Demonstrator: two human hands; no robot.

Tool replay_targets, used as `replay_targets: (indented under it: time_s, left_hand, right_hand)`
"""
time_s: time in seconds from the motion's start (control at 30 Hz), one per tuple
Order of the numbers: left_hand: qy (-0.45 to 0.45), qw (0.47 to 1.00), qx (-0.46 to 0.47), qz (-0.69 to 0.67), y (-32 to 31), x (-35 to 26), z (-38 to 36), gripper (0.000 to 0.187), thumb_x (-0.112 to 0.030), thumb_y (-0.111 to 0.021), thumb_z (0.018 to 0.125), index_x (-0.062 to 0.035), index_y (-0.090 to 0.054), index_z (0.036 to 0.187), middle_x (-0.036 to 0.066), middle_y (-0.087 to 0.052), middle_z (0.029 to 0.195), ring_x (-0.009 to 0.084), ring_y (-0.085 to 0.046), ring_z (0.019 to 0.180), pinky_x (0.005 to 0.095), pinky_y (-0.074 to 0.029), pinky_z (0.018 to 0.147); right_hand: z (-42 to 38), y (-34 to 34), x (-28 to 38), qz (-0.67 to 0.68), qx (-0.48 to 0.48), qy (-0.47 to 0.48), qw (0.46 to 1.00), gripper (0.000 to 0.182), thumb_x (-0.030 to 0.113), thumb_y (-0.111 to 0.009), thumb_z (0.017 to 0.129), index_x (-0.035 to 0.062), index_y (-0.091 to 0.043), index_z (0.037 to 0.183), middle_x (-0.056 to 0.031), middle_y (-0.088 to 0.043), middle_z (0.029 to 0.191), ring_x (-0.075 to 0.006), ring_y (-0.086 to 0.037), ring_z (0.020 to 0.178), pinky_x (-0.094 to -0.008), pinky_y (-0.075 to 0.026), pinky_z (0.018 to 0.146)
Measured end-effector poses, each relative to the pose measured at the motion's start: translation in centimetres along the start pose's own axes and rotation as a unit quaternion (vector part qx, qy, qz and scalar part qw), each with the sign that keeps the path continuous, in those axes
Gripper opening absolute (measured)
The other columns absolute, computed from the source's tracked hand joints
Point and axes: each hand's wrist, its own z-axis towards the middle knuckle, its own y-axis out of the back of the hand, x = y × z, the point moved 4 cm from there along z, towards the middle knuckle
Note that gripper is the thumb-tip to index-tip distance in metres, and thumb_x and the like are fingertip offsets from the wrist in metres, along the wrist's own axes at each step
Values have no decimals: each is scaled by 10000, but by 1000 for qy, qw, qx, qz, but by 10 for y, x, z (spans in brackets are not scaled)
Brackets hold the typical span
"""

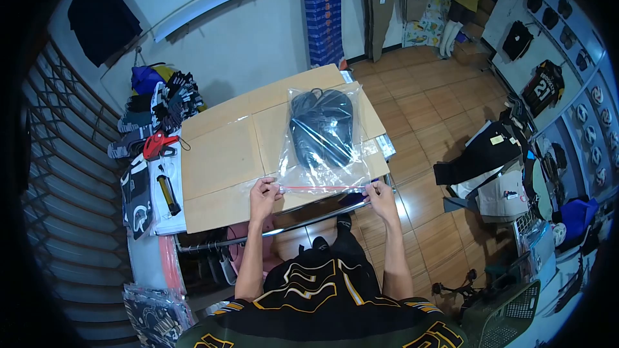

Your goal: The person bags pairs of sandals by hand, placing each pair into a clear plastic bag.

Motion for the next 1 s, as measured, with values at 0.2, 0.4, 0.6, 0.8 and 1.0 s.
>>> replay_targets:
  time_s: [0.2, 0.4, 0.6, 0.8, 1.0]
  left_hand:
    - [-24, 999, -15, -18, 0, 2, 0, 242, -62, -637, 934, 33, -516, 1121, 98, -645, 863, 154, -680, 783, 257, -594, 683]
    - [-43, 998, -3, -55, 1, 6, 2, 236, -32, -639, 925, 8, -479, 1093, 92, -637, 860, 139, -669, 766, 249, -591, 662]
    - [-29, 998, 8, -47, 1, 2, 0, 248, -47, -626, 936, 8, -463, 1114, 101, -645, 859, 141, -668, 776, 246, -576, 667]
    - [-51, 998, 32, -5, -10, -2, 1, 255, -78, -632, 938, -1, -474, 1123, 86, -655, 822, 120, -654, 747, 231, -519, 617]
    - [-55, 998, 24, 1, -6, 1, 1, 255, -87, -641, 943, -33, -459, 1112, 56, -655, 800, 92, -640, 729, 202, -507, 604]
  right_hand:
    - [-4, -5, -6, 15, -17, -7, 1000, 225, 224, -572, 1001, 11, -602, 938, -65, -661, 816, -112, -624, 679, -245, -513, 571]
    - [-5, -6, -14, 32, -33, 11, 999, 230, 242, -584, 996, 20, -606, 942, -57, -658, 816, -113, -624, 683, -244, -514, 584]
    - [-9, -16, -10, 46, -35, -35, 998, 264, 288, -568, 1001, 34, -617, 951, -52, -657, 841, -110, -629, 687, -243, -509, 580]
    - [-11, -25, -9, 81, -58, -33, 994, 182, 237, -593, 974, 64, -635, 935, -38, -670, 847, -102, -629, 699, -244, -502, 589]
    - [-9, -21, -9, 77, -59, -5, 995, 128, 200, -607, 950, 78, -637, 926, -55, -697, 868, -100, -628, 695, -255, -498, 590]
